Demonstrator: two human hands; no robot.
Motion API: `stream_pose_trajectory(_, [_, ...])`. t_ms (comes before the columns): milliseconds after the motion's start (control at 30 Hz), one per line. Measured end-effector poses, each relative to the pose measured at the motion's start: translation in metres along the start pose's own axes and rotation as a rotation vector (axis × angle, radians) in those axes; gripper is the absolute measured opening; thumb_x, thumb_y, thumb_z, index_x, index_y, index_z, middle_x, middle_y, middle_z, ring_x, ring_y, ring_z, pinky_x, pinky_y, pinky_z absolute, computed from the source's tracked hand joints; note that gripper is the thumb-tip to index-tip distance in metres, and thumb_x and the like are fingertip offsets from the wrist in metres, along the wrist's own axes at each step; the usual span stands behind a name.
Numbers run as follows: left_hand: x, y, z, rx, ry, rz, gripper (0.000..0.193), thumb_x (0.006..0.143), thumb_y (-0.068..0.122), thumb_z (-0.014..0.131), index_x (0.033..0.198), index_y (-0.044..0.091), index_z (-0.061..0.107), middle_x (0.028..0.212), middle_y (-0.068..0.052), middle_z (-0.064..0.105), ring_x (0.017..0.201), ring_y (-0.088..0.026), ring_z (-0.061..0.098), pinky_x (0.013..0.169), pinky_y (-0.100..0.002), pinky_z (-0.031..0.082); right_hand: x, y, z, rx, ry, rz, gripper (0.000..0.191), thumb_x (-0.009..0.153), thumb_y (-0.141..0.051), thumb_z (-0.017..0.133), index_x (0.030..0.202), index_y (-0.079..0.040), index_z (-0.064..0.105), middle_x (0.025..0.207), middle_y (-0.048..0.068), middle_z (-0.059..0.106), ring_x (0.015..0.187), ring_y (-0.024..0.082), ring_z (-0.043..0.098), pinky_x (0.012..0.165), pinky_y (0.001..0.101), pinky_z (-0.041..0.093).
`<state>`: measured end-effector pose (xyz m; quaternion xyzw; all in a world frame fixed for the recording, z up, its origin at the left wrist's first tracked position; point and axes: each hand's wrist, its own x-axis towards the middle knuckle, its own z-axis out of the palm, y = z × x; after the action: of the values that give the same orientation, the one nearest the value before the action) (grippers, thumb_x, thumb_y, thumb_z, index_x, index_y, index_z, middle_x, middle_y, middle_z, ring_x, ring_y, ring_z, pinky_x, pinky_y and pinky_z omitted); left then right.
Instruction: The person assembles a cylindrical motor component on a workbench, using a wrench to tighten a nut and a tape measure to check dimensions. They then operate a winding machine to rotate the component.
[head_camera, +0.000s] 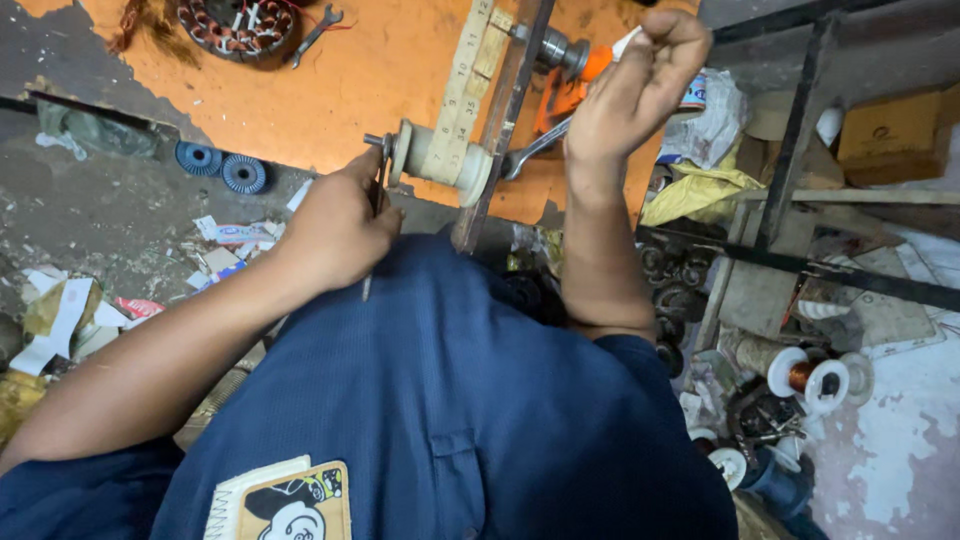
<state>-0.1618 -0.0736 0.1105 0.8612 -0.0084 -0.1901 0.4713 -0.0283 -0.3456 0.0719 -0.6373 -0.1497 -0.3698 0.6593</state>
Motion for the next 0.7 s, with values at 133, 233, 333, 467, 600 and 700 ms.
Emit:
stream_pose_trajectory(133, [0.001, 0.009, -0.003, 0.012, 0.001, -0.042, 0.057, 0.083, 0.013, 0.069, 0.133, -0.003, 0.048, 0.079, -0.020, 0.069, 0.075, -0.036, 0.070, 0.069, -0.045, 0.053, -0.041, -0.049, 0.015, -0.077, 0.072, -0.103, 0.015, 0.103, 0.003, 0.041, 0.117, 0.000, 0.046, 0.093, 0.005, 0.051, 0.066, 0.010, 0.039, 0.052, 0.0263, 0.033])
stream_pose_trajectory(233, [-0.001, 0.013, -0.006, 0.029, -0.017, -0.058, 0.043, 0.083, 0.014, 0.070, 0.121, -0.003, 0.056, 0.079, -0.021, 0.068, 0.077, -0.037, 0.070, 0.069, -0.046, 0.052, -0.075, -0.075, 0.017, -0.115, 0.004, -0.555, 0.007, 0.103, -0.006, 0.046, 0.106, -0.004, 0.052, 0.100, 0.012, 0.046, 0.068, 0.020, 0.048, 0.054, 0.0357, 0.044])
stream_pose_trajectory(333, [-0.001, 0.014, -0.008, 0.035, -0.032, -0.072, 0.043, 0.083, 0.015, 0.071, 0.120, -0.002, 0.056, 0.080, -0.021, 0.069, 0.077, -0.038, 0.070, 0.070, -0.046, 0.052, -0.080, -0.076, 0.020, -0.130, -0.048, -0.688, 0.004, 0.102, -0.009, 0.053, 0.104, -0.007, 0.053, 0.105, 0.015, 0.044, 0.069, 0.023, 0.051, 0.056, 0.0384, 0.048])
stream_pose_trajectory(467, [0.000, 0.012, -0.004, 0.051, -0.017, -0.080, 0.044, 0.085, 0.015, 0.069, 0.122, -0.003, 0.054, 0.080, -0.023, 0.069, 0.079, -0.040, 0.070, 0.071, -0.047, 0.053, -0.066, -0.078, 0.019, -0.138, -0.085, -0.610, 0.009, 0.101, -0.010, 0.053, 0.109, -0.005, 0.053, 0.106, 0.014, 0.046, 0.070, 0.023, 0.053, 0.059, 0.0380, 0.052])
stream_pose_trajectory(600, [0.001, 0.007, 0.000, 0.041, -0.020, -0.057, 0.056, 0.083, 0.013, 0.067, 0.134, -0.001, 0.048, 0.081, -0.024, 0.069, 0.079, -0.043, 0.069, 0.070, -0.049, 0.053, -0.058, -0.096, 0.007, -0.513, -0.256, -0.595, 0.009, 0.102, -0.006, 0.050, 0.111, -0.006, 0.053, 0.111, 0.016, 0.042, 0.087, 0.027, 0.056, 0.069, 0.0401, 0.051])
stream_pose_trajectory(700, [0.001, 0.003, 0.001, 0.099, 0.041, 0.106, 0.045, 0.086, 0.011, 0.068, 0.124, -0.006, 0.052, 0.086, -0.029, 0.066, 0.087, -0.049, 0.066, 0.074, -0.052, 0.052, -0.052, -0.094, 0.010, -0.561, -0.229, -0.735, 0.012, 0.101, -0.009, 0.047, 0.111, -0.005, 0.053, 0.114, 0.018, 0.040, 0.098, 0.030, 0.053, 0.077, 0.0412, 0.053])
